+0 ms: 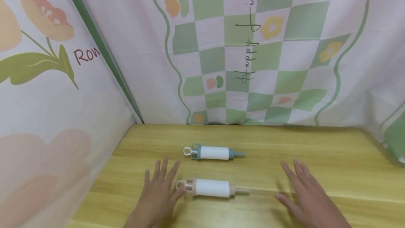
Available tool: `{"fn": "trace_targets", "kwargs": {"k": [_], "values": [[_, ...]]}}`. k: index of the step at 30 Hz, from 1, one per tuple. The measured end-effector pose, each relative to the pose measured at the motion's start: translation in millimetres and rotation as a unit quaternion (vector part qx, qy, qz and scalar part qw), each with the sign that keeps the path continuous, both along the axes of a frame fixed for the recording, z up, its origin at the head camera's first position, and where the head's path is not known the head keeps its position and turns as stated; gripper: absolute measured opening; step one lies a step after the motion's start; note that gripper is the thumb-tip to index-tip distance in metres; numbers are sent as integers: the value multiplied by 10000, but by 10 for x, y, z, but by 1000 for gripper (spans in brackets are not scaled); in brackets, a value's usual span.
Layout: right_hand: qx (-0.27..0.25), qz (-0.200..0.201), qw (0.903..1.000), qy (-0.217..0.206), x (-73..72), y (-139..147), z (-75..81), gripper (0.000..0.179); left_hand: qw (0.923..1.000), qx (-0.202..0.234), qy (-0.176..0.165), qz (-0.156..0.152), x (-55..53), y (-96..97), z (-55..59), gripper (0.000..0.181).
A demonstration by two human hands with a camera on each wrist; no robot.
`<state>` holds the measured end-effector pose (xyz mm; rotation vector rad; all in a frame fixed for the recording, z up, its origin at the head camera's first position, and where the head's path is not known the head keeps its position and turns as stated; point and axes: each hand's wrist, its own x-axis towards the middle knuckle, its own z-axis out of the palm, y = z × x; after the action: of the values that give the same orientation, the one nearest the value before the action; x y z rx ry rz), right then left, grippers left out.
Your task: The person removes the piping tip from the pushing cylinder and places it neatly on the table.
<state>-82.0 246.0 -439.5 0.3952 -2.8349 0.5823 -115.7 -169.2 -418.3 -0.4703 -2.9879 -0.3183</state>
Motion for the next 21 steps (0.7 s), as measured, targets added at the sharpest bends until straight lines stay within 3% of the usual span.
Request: {"fn": "trace_targets", "kwargs": {"k": [5,9,12,18,21], "values": [[-82,-102,9990,-428,-34,-66,138,86,9994,340,38,61,-59,-7,-33,72],[-130,-100,9987,-473,-45,-127,208,83,9989,456,103,63,-104,-12,-50,73],[-145,-22,9995,-275,-55,-163,221,77,9987,493,106,52,-117,-15,-43,73],[-134,129,9984,535,-100,-189,203,70,9979,634,121,33,-159,-14,-20,74],[-223,176,9979,587,-145,-194,200,72,9970,747,220,16,-196,-11,-27,75]]}}
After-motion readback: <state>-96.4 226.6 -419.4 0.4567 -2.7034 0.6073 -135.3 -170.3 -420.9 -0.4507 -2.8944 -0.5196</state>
